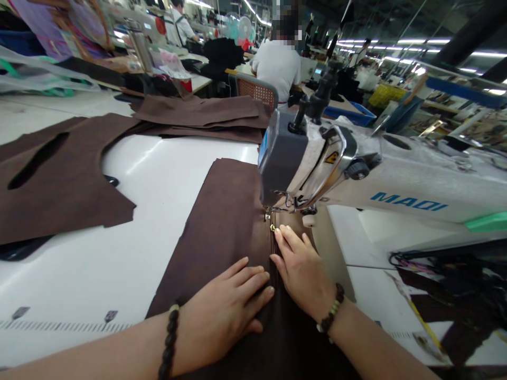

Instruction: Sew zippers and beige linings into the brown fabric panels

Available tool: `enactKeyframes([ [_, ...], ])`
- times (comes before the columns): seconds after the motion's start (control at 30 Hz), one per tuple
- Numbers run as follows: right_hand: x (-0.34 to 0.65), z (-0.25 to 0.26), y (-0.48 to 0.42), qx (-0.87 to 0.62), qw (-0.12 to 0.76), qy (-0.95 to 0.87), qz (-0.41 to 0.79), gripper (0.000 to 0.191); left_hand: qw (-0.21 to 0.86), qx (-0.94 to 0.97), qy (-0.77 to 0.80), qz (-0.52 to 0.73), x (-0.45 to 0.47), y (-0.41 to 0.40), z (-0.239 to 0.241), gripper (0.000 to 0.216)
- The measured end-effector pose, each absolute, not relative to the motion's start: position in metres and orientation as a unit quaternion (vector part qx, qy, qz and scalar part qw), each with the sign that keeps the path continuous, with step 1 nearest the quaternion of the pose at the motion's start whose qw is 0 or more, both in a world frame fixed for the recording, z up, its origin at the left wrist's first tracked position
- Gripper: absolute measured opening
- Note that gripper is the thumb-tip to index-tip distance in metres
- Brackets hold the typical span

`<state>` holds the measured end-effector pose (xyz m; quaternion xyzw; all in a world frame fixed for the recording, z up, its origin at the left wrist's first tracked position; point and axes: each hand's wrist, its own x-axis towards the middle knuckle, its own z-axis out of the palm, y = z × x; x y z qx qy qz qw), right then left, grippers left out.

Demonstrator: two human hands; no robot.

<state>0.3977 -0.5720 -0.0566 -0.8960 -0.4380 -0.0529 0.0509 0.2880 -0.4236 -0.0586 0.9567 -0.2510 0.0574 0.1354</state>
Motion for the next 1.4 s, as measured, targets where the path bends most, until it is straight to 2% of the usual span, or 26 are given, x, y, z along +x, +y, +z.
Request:
enactKeyframes([
  [0.67,0.439,-0.06,-0.556,-0.899,0.063,-0.432,-0.042,0.041,0.147,0.952,-0.264,0.049,0.33,-0.398,-0.06,0.033],
  [1.0,0.457,-0.059,-0.551,-0.898,0.068,-0.435,0.008,0.031,0.16,0.948,-0.274,0.027,0.347,-0.387,-0.059,0.033],
  [1.3,0.47,-0.069,-0.551,-0.891,0.122,-0.436,0.033,0.024,0.159,0.955,-0.248,0.046,0.343,-0.397,-0.065,0.027],
  [1.4,0.47,-0.067,-0.552,-0.892,0.125,-0.434,0.028,0.024,0.168,0.956,-0.237,0.05,0.341,-0.401,-0.062,0.033],
])
